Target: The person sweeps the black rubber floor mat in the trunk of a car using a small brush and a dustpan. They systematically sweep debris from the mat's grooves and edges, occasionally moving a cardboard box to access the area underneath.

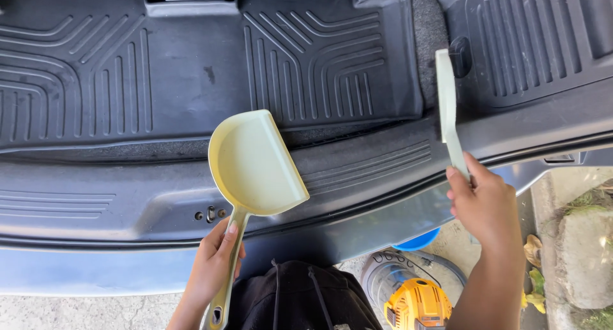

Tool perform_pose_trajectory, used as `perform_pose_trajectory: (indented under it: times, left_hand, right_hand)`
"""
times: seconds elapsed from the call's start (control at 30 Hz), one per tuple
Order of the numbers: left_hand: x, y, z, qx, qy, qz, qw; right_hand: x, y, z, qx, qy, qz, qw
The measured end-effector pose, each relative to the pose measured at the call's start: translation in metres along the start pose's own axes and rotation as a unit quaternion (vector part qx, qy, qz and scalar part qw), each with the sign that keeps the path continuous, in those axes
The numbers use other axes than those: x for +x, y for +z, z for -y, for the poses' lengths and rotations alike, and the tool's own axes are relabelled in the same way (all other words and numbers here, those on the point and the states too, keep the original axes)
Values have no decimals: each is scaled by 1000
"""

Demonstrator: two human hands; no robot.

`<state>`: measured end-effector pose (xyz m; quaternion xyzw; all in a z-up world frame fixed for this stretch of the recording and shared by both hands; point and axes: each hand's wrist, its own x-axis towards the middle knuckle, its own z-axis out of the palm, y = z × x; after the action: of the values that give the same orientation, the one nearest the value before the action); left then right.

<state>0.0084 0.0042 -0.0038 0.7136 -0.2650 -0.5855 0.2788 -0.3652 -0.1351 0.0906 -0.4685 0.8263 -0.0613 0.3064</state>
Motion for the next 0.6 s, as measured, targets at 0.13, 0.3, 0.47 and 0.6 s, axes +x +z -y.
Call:
perform_pose_trajectory:
  times: [0.13,0.3,0.47,0.6]
  left_hand:
    - [4,1,3,-20,1,2,1000]
    - [-1,3,-4,2,-6,-4,1000]
    - [-2,3,5,-18,-12,-11,1000]
    - [1,2,22,-40,8,-11,999]
  right_hand:
    - [1,-4,4,40,4,-8,999]
    - [18,-3,10,44,2,0,999]
    - [59,-5,8,29,-17,-21,999]
    - [79,-2,12,29,-8,-31,999]
